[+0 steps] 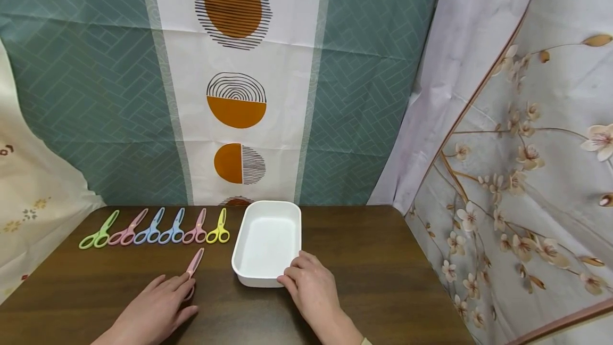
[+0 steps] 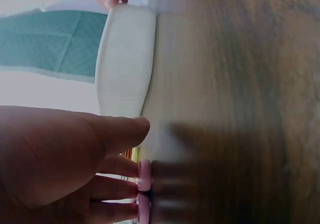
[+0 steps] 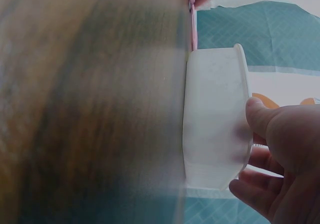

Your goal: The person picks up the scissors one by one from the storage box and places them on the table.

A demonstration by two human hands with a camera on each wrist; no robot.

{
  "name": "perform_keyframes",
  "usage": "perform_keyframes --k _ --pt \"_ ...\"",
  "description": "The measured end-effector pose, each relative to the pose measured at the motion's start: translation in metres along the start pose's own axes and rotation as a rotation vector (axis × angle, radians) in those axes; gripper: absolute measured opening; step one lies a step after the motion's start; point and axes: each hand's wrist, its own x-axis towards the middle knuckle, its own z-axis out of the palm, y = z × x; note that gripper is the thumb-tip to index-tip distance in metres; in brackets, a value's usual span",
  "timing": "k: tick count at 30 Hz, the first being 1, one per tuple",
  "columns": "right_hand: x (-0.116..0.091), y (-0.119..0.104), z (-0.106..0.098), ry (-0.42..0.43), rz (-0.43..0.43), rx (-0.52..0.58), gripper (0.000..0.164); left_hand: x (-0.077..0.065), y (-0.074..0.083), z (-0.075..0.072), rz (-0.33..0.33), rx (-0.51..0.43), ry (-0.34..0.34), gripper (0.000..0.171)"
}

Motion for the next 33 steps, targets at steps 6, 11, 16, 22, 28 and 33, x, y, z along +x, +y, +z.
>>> perform_keyframes --k 6,11,16,22,28,33 --pt "0.000 0.000 0.000 -0.001 0.000 0.003 0.017 -0.007 -0.009 -0.003 -0.030 0.023 -0.017 0.057" --pt "0.000 0.000 0.000 0.001 -0.001 0.002 0.017 -0.014 -0.020 -0.003 -0.075 0.049 -0.029 0.053" --pt "0.001 0.000 0.000 0.007 -0.001 0.005 0.015 -0.020 -0.033 -0.003 -0.113 0.059 -0.042 0.051" --pt "0.000 0.000 0.001 0.004 -0.002 0.001 0.015 -0.028 -0.050 -0.003 -0.141 0.088 -0.036 0.053" --pt "0.000 -0.001 0.000 0.004 -0.006 0.004 0.014 -0.038 -0.067 -0.002 -0.161 0.125 -0.002 0.052" --pt "0.001 -0.001 0.000 0.005 -0.002 0.003 0.014 -0.042 -0.079 0.000 -0.166 0.129 0.023 0.052"
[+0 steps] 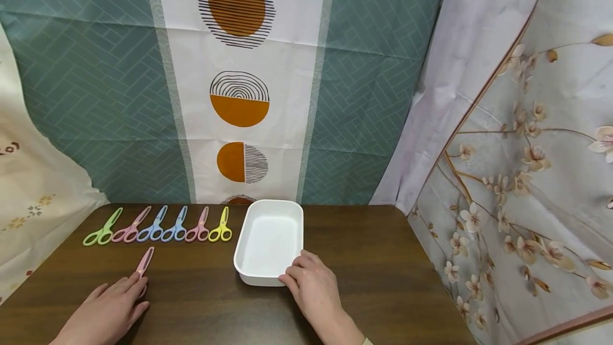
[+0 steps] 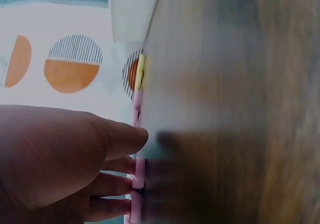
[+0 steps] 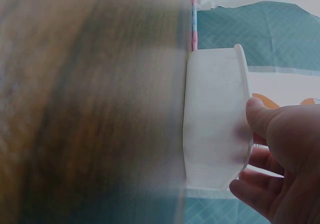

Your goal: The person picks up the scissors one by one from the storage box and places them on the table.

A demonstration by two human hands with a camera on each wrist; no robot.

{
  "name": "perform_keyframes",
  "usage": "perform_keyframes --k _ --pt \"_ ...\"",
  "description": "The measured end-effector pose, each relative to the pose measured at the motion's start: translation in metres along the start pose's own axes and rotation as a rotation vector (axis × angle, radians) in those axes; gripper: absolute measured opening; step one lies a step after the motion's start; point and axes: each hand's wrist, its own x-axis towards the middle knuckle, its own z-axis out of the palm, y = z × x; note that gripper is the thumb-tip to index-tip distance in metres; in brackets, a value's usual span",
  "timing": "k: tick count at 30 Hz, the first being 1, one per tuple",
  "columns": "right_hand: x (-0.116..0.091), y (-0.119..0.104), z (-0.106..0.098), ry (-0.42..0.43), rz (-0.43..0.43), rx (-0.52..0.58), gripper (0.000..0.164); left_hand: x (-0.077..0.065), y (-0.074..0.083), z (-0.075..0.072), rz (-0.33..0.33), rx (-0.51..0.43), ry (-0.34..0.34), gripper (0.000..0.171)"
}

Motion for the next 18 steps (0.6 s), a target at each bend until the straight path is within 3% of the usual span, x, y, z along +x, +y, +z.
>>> perform_keyframes --k 9,18 --pt "0.000 0.000 0.000 -0.006 0.005 0.003 0.015 -0.008 -0.026 0.004 -0.095 -0.034 -0.041 0.056" --pt "-0.001 0.000 0.000 -0.008 0.008 0.001 0.016 -0.014 -0.058 0.007 -0.133 -0.037 -0.032 0.051"
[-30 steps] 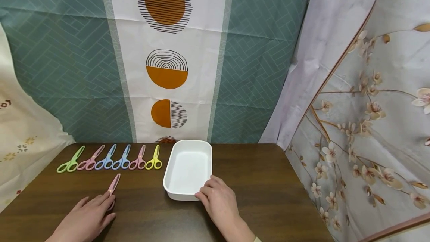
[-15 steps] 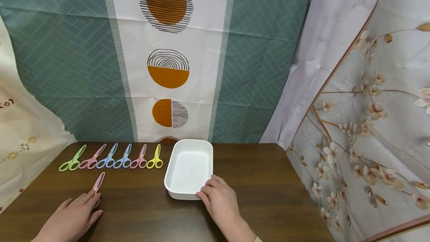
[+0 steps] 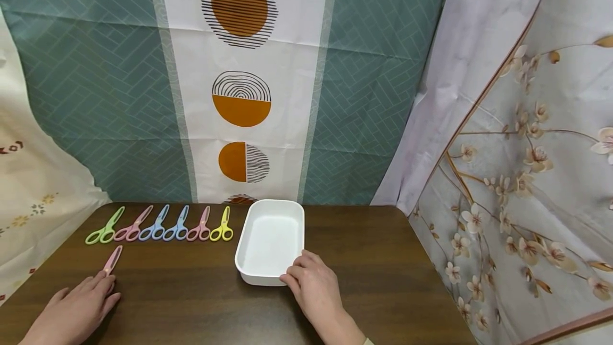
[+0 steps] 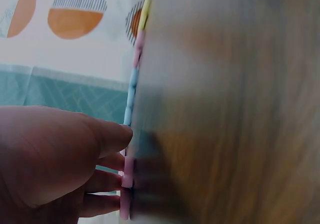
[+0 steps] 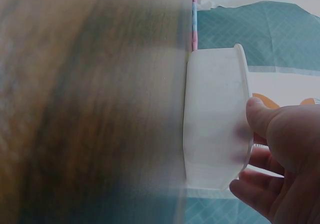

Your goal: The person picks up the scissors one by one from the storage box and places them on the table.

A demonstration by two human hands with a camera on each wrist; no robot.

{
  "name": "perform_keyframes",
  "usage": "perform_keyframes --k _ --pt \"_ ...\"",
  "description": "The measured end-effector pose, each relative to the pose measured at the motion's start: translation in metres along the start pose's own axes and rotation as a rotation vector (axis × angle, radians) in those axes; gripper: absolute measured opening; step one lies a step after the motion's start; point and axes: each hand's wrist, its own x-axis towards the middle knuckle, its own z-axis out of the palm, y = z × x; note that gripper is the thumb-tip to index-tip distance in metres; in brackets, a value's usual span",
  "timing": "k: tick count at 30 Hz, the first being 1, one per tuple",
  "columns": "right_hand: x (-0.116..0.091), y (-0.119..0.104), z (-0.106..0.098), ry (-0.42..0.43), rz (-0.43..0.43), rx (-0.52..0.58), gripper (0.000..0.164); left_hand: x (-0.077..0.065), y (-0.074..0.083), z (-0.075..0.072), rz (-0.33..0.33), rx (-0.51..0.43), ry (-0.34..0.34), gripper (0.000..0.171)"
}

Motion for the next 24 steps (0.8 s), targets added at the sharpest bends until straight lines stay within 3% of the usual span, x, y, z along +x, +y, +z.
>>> perform_keyframes --k 7,14,24 --pt "0.000 0.000 0.000 0.012 0.013 0.002 0.014 -0.004 -0.019 -0.002 -0.020 -0.004 0.002 0.047" --pt "0.001 0.000 -0.002 0.006 0.026 -0.002 0.013 -0.004 -0.031 -0.001 -0.067 -0.014 -0.041 0.059" --pt "0.001 0.000 0.000 -0.003 0.016 -0.002 0.014 -0.008 -0.043 0.004 -0.109 -0.026 0.005 0.057"
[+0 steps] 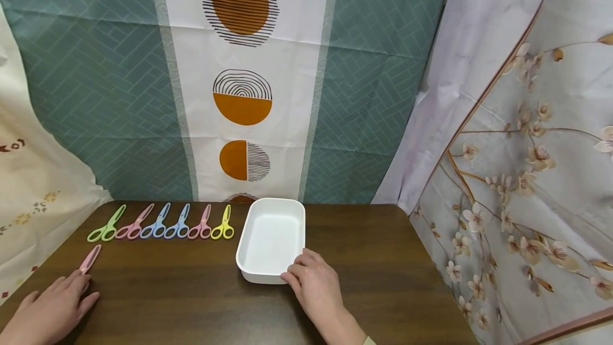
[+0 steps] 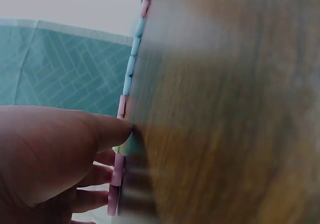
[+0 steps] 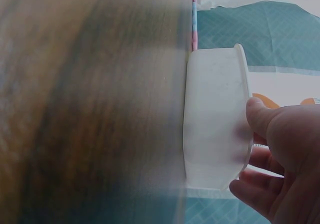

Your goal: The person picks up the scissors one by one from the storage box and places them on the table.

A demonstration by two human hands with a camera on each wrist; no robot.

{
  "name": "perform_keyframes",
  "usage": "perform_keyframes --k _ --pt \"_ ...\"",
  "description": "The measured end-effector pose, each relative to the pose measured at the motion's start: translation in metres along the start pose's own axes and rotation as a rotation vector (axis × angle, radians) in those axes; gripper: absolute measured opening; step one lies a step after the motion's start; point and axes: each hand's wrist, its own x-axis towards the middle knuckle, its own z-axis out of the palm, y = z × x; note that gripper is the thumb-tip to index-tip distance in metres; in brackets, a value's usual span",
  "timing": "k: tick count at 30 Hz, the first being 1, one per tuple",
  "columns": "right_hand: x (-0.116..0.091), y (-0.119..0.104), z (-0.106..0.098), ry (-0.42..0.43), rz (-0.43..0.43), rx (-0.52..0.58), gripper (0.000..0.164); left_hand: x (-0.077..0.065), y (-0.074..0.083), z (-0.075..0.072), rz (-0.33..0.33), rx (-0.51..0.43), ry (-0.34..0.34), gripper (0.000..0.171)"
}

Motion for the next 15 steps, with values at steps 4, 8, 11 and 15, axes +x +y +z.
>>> perform_keyframes --k 4,8,11,15 --pt "0.0000 0.0007 -0.0002 -0.006 0.002 0.000 0.014 -0.0019 -0.0004 -0.0027 0.015 -0.011 0.047 0.046" --pt "0.0008 0.0004 -0.0004 -0.007 0.003 0.001 0.014 -0.0038 0.0014 -0.0068 0.029 -0.010 0.084 0.042" --pt "0.0008 0.0000 -0.0004 -0.006 0.003 0.001 0.014 -0.0038 0.0022 -0.0095 0.034 -0.002 0.098 0.042" --pt "0.0003 -0.0003 -0.0001 -0.009 0.008 0.002 0.014 -0.0029 0.0003 -0.0094 0.042 -0.001 0.102 0.045"
